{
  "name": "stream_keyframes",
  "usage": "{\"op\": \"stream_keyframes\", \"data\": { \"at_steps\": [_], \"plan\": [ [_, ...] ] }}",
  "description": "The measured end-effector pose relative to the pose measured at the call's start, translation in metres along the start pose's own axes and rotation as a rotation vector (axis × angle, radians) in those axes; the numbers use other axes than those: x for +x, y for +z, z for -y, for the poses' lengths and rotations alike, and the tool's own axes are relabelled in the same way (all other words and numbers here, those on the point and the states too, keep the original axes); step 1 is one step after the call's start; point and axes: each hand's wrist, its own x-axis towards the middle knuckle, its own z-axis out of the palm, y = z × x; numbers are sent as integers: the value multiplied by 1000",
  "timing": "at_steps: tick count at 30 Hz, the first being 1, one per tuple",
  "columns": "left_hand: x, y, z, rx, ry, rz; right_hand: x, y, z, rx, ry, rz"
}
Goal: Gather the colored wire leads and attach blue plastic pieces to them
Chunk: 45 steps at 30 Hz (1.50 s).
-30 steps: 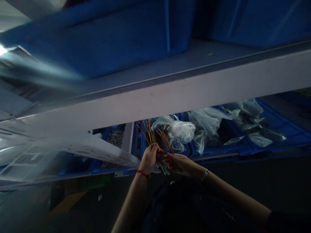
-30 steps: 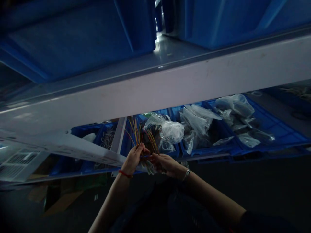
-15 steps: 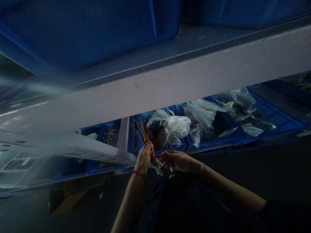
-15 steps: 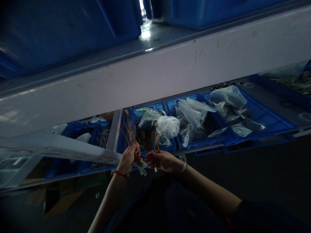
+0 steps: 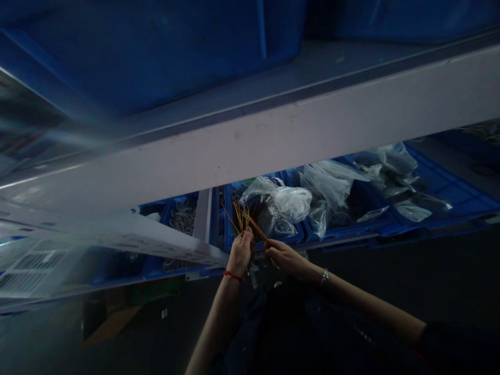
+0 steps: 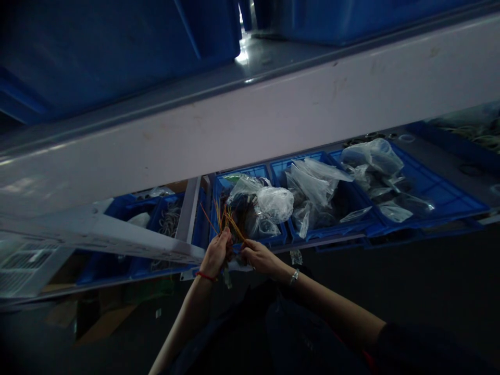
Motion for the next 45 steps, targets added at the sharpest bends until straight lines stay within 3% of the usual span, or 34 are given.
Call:
{"op": "stream_keyframes", "data": {
  "at_steps": [12,22,33,41,45],
  "plan": [
    [1,2,-2,-6,-43,20,7,1,-9,-131,-22,7],
    [20,5,8,9,87,-154,8,16,-7,-90,-23,76],
    [20,5,11,-128,-26,-89,17,7,-18,-226,-47,11],
    [22,0,9,-181,-15,-165,12,20,-12,-380,-107,53],
    [20,-1,4,-211,-40,-185,10,21,-10,-461,-61,38]
  ]
}}
